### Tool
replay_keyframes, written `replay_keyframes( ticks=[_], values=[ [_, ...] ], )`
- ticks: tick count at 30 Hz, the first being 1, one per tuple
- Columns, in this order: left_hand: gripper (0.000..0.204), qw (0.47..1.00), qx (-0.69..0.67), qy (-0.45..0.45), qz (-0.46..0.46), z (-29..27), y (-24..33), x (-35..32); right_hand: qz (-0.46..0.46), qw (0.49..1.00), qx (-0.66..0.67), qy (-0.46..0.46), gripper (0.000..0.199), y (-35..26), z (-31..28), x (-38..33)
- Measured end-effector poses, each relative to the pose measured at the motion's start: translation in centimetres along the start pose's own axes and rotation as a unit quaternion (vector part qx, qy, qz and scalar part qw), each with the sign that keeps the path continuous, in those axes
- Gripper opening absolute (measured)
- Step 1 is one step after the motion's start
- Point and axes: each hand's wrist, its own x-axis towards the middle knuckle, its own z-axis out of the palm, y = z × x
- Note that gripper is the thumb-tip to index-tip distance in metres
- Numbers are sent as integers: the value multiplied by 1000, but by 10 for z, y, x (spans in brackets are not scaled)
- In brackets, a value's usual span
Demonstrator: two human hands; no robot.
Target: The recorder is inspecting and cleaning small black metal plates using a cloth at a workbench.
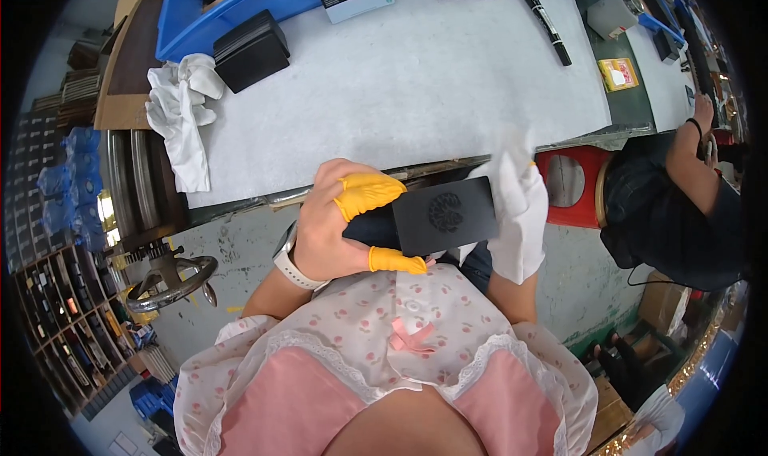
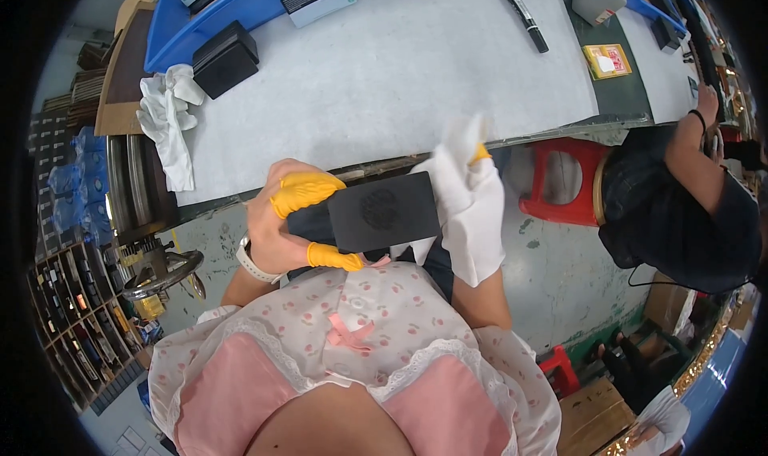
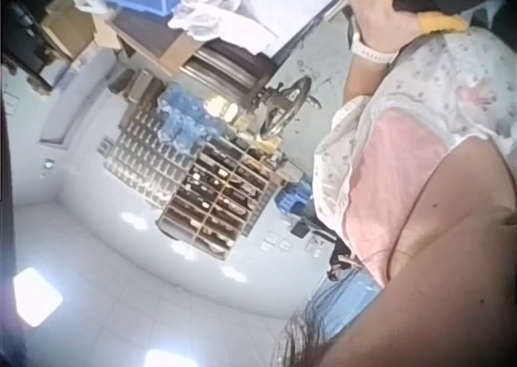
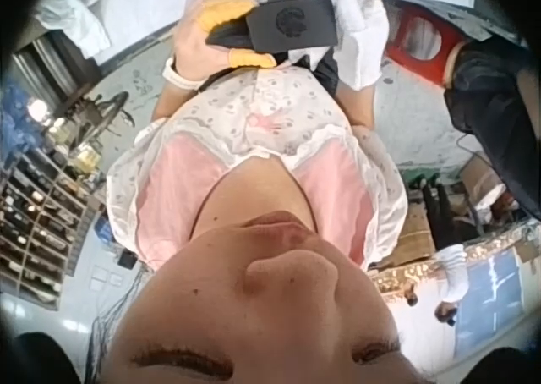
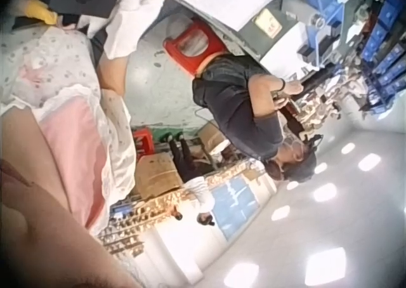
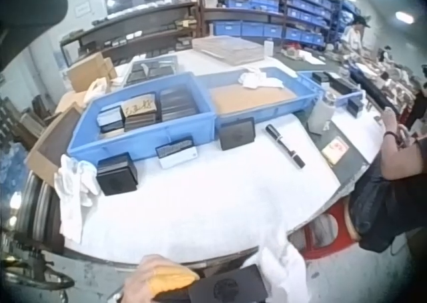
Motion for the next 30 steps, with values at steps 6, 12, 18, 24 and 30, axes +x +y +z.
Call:
replay_keyframes(
  ticks=[6, 12, 18, 24, 30],
  values=[
    [76, 1000, -4, -29, -10, 5, -3, -8, 39, 996, -73, -29, 39, 5, -4, 18],
    [75, 999, -16, -37, -24, 2, -5, -9, -5, 991, -122, 49, 24, 3, -26, 31],
    [76, 999, -7, -45, -13, 6, -7, -8, 25, 990, -130, -42, 44, 6, -10, 21],
    [76, 999, -13, -49, -12, 6, -10, -11, 2, 981, -179, -71, 46, 18, -7, 23],
    [75, 1000, -6, -21, -16, -3, -15, -13, 1, 985, -156, 69, 46, 10, -32, 25]
  ],
)
